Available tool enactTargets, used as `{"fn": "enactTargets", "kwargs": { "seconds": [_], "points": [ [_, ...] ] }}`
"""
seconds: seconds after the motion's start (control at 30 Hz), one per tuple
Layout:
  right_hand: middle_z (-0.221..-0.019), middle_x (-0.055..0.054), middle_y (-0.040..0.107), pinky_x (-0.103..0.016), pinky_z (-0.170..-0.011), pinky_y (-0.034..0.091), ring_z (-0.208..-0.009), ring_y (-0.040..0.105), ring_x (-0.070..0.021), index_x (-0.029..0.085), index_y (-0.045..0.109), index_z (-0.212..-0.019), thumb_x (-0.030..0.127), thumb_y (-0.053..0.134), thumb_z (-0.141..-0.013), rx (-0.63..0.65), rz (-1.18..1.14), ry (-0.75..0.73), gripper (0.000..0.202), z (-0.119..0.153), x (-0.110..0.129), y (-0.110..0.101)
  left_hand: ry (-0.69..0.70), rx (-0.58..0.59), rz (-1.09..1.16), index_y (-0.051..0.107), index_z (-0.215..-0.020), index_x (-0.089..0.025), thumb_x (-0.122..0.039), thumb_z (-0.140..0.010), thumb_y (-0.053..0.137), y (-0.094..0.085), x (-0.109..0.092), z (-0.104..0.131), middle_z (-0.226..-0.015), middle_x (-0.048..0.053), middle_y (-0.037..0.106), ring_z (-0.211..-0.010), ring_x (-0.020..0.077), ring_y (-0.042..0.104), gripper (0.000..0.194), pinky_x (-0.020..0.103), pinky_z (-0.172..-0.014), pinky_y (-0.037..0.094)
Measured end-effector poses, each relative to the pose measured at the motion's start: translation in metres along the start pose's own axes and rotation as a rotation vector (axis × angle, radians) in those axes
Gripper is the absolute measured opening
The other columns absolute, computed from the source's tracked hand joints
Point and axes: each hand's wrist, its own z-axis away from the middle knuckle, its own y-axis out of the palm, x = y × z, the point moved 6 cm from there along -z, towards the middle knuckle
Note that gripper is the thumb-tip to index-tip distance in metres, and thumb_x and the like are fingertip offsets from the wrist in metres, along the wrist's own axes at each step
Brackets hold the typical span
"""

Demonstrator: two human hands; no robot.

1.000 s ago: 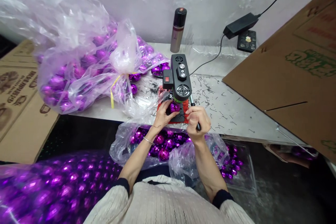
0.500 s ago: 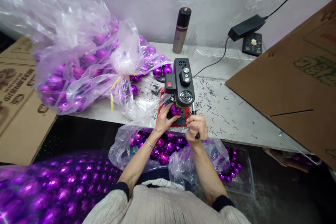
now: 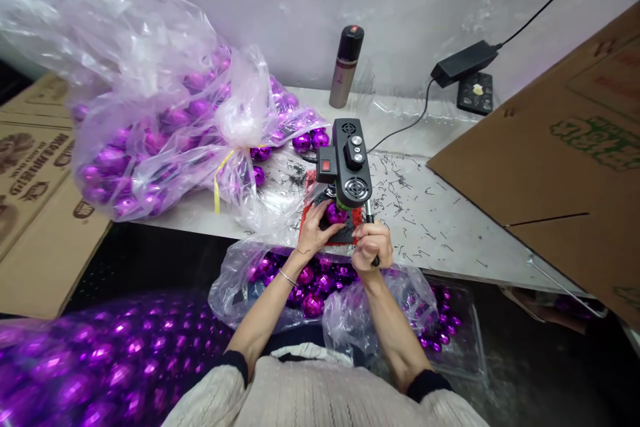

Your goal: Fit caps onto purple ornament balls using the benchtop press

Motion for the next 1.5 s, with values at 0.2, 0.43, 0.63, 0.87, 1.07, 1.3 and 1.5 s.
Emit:
{"fn": "enactTargets", "kwargs": {
  "seconds": [0.2,0.43,0.63,0.87,1.07,1.3,1.5],
  "points": [
    [-0.074,0.001,0.057,-0.033,-0.062,0.055,-0.061,0.059,-0.0131,0.023,0.052,-0.077,0.029,0.041,-0.103,0.04,-0.033,-0.023,0.029,0.008,-0.007,0.003,-0.028,0.004,0.055,0.062,-0.135,-0.02,-0.047,-0.083,0.08,0.0,0.004,-0.001,-0.133,0.014,0.07,-0.128,0.0313,0.064,0.062,0.052,-0.115,0.046],
    [-0.067,0.0,0.058,-0.031,-0.057,0.046,-0.061,0.058,-0.0134,0.022,0.052,-0.069,0.022,0.045,-0.1,-0.024,0.015,0.07,0.032,-0.029,0.012,0.0,-0.017,0.022,0.086,0.06,-0.138,-0.021,-0.048,-0.085,0.079,0.0,0.003,-0.005,-0.136,0.014,0.068,-0.131,0.0315,0.062,0.063,0.052,-0.115,0.046],
    [-0.069,0.0,0.061,-0.031,-0.063,0.046,-0.069,0.061,-0.0145,0.022,0.054,-0.07,0.017,0.048,-0.099,0.054,0.022,0.136,0.03,-0.058,0.029,-0.002,0.155,0.01,-0.033,0.05,-0.149,-0.022,-0.053,-0.091,0.07,-0.025,-0.027,0.038,-0.14,0.016,0.065,-0.134,0.0292,0.061,0.069,0.052,-0.116,0.047],
    [-0.07,0.001,0.062,-0.03,-0.064,0.045,-0.069,0.061,-0.0141,0.022,0.054,-0.072,0.011,0.048,-0.096,0.072,0.006,0.088,0.027,-0.044,0.023,-0.004,0.349,0.156,-0.185,0.064,-0.136,-0.02,-0.053,-0.094,0.064,-0.05,-0.051,0.084,-0.127,0.016,0.072,-0.122,0.0303,0.067,0.053,0.057,-0.111,0.05],
    [-0.067,0.001,0.059,-0.03,-0.063,0.044,-0.068,0.061,-0.0146,0.022,0.054,-0.07,0.01,0.048,-0.096,0.071,0.007,0.068,0.029,-0.043,0.023,-0.003,-0.044,-0.156,-0.152,0.068,-0.126,-0.017,-0.021,-0.1,0.046,-0.073,-0.007,-0.061,-0.13,0.015,0.07,-0.126,0.0276,0.064,0.034,0.049,-0.112,0.049],
    [-0.064,0.002,0.057,-0.031,-0.06,0.045,-0.067,0.062,-0.0157,0.022,0.053,-0.07,0.009,0.048,-0.094,0.078,0.038,0.048,0.028,-0.042,0.026,-0.004,-0.47,-0.135,-0.167,0.067,-0.109,-0.014,-0.023,-0.084,0.071,-0.064,0.043,-0.194,-0.117,0.019,0.071,-0.111,0.0319,0.066,0.026,0.043,-0.102,0.049],
    [-0.063,0.003,0.055,-0.031,-0.06,0.047,-0.067,0.064,-0.0162,0.023,0.052,-0.071,0.006,0.048,-0.092,0.1,0.018,0.013,0.027,-0.041,0.026,-0.004,-0.428,-0.192,-0.046,0.068,-0.112,-0.017,-0.027,-0.08,0.074,-0.066,0.045,-0.183,-0.118,0.016,0.072,-0.112,0.0307,0.066,0.034,0.044,-0.103,0.051]
  ]
}}
